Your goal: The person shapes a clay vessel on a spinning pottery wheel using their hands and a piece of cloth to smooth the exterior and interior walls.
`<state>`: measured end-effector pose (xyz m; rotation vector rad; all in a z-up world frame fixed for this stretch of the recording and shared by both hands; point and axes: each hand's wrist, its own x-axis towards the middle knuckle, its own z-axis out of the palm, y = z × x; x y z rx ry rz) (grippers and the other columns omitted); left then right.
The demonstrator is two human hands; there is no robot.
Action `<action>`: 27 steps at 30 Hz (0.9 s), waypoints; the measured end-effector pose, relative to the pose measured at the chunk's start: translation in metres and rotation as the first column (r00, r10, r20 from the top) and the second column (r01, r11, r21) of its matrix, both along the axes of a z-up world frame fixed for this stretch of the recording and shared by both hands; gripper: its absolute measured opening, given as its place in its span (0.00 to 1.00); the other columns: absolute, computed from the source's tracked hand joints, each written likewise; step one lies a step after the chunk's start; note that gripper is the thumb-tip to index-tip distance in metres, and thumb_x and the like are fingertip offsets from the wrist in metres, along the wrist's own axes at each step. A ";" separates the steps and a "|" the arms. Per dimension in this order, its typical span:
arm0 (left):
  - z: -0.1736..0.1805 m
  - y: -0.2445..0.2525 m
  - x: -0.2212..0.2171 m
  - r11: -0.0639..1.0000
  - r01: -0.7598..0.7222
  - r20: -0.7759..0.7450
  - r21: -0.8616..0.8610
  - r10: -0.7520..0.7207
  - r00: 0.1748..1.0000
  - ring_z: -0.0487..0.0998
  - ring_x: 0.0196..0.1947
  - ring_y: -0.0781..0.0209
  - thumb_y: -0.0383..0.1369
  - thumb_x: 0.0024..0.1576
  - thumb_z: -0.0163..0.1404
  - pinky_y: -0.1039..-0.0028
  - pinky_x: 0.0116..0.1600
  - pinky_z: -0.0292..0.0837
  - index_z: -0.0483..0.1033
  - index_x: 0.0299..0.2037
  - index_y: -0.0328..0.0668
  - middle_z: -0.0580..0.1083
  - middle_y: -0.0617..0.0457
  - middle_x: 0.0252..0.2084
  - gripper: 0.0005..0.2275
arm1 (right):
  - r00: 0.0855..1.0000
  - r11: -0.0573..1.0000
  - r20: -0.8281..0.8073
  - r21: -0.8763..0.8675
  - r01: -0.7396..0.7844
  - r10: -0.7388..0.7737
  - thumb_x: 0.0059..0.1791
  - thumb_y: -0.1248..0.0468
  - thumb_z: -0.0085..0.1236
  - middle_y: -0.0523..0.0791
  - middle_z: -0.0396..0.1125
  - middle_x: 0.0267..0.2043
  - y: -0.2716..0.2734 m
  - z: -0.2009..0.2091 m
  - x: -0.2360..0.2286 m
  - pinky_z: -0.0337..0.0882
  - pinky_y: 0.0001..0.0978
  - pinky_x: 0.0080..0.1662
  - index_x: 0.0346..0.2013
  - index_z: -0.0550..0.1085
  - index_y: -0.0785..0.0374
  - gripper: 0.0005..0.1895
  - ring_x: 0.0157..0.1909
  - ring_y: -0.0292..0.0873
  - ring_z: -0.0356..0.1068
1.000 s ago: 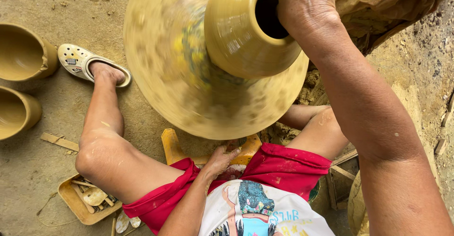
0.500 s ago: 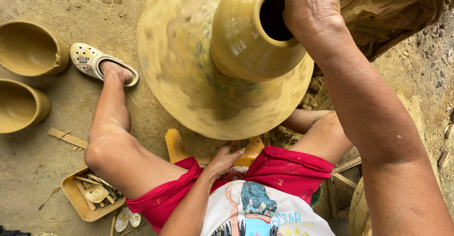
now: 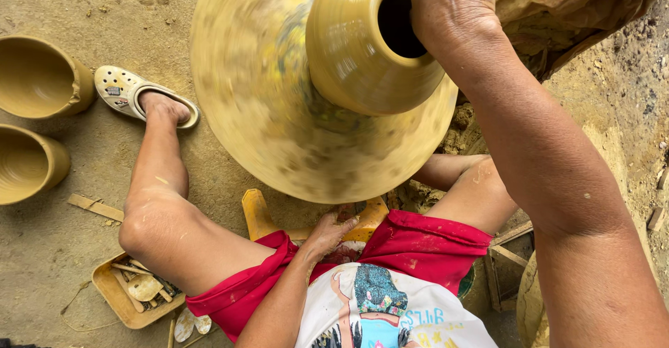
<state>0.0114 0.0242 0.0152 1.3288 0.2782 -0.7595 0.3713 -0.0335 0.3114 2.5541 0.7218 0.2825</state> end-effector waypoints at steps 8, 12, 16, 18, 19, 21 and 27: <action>-0.001 0.001 0.001 0.999 0.028 0.011 0.042 -0.029 1.000 0.68 0.69 0.50 0.47 0.57 0.54 0.67 0.71 0.59 0.67 0.67 0.35 0.70 0.41 0.68 0.31 | 0.998 0.996 0.035 -0.080 -0.044 0.047 0.43 0.63 0.71 0.49 0.74 0.24 0.000 -0.007 0.007 0.75 0.43 0.25 0.35 0.82 0.61 0.09 0.27 0.48 0.76; 0.002 0.000 0.000 0.999 -0.033 0.027 -0.014 0.033 0.999 0.67 0.69 0.51 0.44 0.57 0.55 0.68 0.70 0.58 0.67 0.67 0.35 0.70 0.42 0.68 0.30 | 0.998 0.992 0.064 -0.123 -0.008 0.015 0.41 0.63 0.72 0.49 0.74 0.24 0.005 -0.007 0.009 0.75 0.43 0.23 0.35 0.82 0.61 0.10 0.26 0.48 0.76; 0.001 -0.001 0.000 0.999 -0.033 -0.006 -0.022 0.033 0.999 0.66 0.70 0.52 0.43 0.57 0.55 0.68 0.71 0.57 0.65 0.67 0.35 0.68 0.42 0.69 0.30 | 0.997 0.992 0.076 -0.126 -0.015 0.025 0.40 0.64 0.71 0.49 0.74 0.24 0.009 -0.003 0.004 0.75 0.42 0.23 0.34 0.81 0.62 0.10 0.26 0.47 0.76; -0.002 -0.002 -0.001 0.999 -0.034 0.005 -0.020 0.034 0.999 0.65 0.70 0.52 0.43 0.57 0.55 0.68 0.71 0.56 0.65 0.68 0.34 0.68 0.42 0.69 0.30 | 0.995 0.992 0.090 -0.121 -0.021 0.031 0.40 0.64 0.71 0.49 0.73 0.24 0.008 -0.002 0.003 0.74 0.43 0.23 0.33 0.81 0.62 0.10 0.26 0.47 0.76; -0.004 -0.002 -0.001 0.999 -0.036 0.014 -0.020 0.036 0.999 0.65 0.70 0.52 0.43 0.57 0.55 0.68 0.71 0.56 0.65 0.67 0.34 0.68 0.42 0.69 0.30 | 0.993 0.993 0.106 -0.116 -0.033 0.045 0.39 0.64 0.71 0.49 0.73 0.24 0.008 -0.002 0.002 0.74 0.43 0.24 0.33 0.81 0.61 0.10 0.25 0.47 0.76; -0.007 -0.003 -0.001 0.999 -0.040 0.022 -0.027 0.041 0.999 0.65 0.70 0.52 0.43 0.57 0.55 0.68 0.71 0.56 0.65 0.68 0.33 0.68 0.42 0.69 0.31 | 0.994 0.994 0.101 -0.110 -0.028 0.039 0.40 0.64 0.71 0.49 0.73 0.23 0.008 -0.001 0.002 0.74 0.43 0.24 0.33 0.81 0.62 0.09 0.25 0.46 0.76; -0.010 -0.003 -0.002 1.000 -0.005 -0.025 -0.009 0.005 1.000 0.62 0.72 0.53 0.44 0.58 0.55 0.68 0.72 0.55 0.61 0.70 0.33 0.64 0.42 0.71 0.33 | 0.999 0.987 0.048 -0.156 0.025 -0.018 0.41 0.64 0.71 0.49 0.73 0.22 0.008 -0.003 0.000 0.74 0.42 0.21 0.33 0.82 0.62 0.09 0.24 0.47 0.76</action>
